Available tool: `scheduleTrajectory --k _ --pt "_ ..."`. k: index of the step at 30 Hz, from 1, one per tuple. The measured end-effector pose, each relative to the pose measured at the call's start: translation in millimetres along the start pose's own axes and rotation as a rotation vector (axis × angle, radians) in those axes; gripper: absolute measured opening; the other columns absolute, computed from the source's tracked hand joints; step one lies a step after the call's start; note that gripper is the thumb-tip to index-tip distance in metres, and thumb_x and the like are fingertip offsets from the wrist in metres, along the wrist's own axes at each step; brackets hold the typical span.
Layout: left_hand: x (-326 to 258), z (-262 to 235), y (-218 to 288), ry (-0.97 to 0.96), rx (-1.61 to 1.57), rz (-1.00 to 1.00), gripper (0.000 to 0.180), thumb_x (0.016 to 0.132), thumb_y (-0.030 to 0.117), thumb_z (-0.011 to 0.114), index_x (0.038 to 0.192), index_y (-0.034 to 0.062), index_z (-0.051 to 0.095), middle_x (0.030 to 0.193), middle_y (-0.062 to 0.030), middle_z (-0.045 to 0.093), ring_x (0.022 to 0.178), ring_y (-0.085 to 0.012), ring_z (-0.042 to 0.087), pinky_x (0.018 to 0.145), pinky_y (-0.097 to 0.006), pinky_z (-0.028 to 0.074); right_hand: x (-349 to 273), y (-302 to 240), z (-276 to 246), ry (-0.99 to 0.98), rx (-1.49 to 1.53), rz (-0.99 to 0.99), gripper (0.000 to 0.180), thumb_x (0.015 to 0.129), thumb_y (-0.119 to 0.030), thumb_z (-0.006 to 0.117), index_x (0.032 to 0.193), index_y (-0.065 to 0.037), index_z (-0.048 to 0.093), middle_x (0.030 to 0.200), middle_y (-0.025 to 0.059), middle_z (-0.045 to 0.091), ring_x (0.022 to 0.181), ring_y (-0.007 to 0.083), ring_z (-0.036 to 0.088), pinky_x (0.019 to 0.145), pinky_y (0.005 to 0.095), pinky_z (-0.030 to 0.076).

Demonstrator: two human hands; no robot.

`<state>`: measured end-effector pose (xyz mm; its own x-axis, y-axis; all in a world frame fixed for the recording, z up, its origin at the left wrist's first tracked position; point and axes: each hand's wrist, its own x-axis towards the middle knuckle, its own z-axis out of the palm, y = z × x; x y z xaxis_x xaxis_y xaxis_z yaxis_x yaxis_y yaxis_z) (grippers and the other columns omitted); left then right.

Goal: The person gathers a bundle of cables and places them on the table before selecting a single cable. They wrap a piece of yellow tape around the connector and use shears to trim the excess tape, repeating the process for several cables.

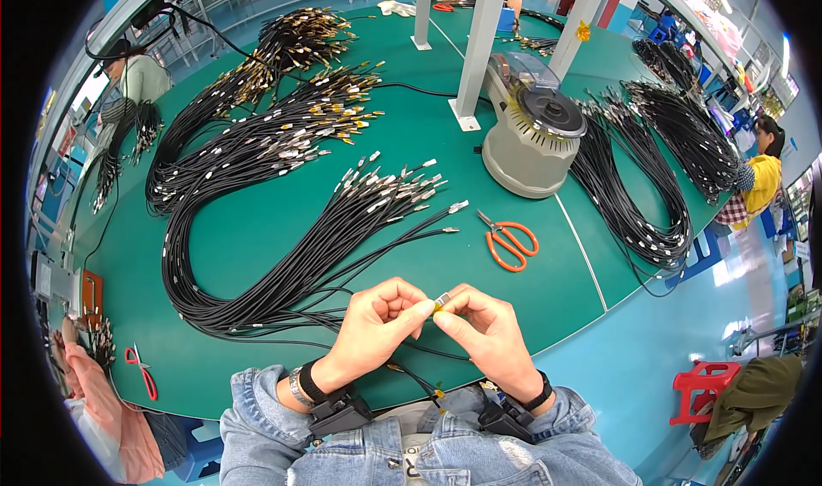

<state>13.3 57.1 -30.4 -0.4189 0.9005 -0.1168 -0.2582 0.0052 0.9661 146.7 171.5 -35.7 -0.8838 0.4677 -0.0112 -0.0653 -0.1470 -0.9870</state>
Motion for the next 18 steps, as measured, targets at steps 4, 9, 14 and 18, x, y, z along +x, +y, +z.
scheduleTrajectory --k 4,9,14,18 --pt "0 1 1 -0.013 0.033 0.022 0.012 0.089 0.008 0.058 0.097 -0.0008 0.060 0.082 -0.0033 0.063 0.065 -0.0057 0.054 0.057 -0.019 0.043 -1 0 1 0.022 0.041 -0.048 0.008 0.086 -0.007 0.061 0.088 0.002 0.059 0.093 0.0052 0.055 0.087 0.0120 0.052 0.081 0.0267 0.042" --pt "-1 0 -4 -0.033 0.078 0.071 0.016 0.089 0.005 0.058 0.102 -0.0020 0.062 0.086 -0.0048 0.065 0.067 -0.0066 0.055 0.059 -0.019 0.044 0 0 2 0.026 0.168 -0.033 0.008 0.085 -0.005 0.061 0.088 0.002 0.059 0.092 0.0058 0.056 0.087 0.0132 0.053 0.082 0.0273 0.042" --pt "-2 2 -4 -0.003 0.101 0.093 0.014 0.088 0.004 0.058 0.100 -0.0024 0.063 0.084 -0.0049 0.065 0.067 -0.0066 0.056 0.059 -0.019 0.045 1 11 -3 -0.026 0.444 0.119 0.006 0.084 -0.004 0.062 0.087 0.001 0.060 0.092 0.0065 0.056 0.088 0.0142 0.053 0.083 0.0281 0.042" --pt "-2 6 -3 0.023 0.000 0.154 0.014 0.088 0.003 0.058 0.100 -0.0022 0.063 0.083 -0.0053 0.065 0.067 -0.0066 0.056 0.059 -0.020 0.045 0 7 -2 -0.112 0.640 0.154 0.005 0.084 -0.003 0.062 0.086 0.000 0.060 0.092 0.0065 0.057 0.088 0.0148 0.053 0.084 0.0283 0.041"
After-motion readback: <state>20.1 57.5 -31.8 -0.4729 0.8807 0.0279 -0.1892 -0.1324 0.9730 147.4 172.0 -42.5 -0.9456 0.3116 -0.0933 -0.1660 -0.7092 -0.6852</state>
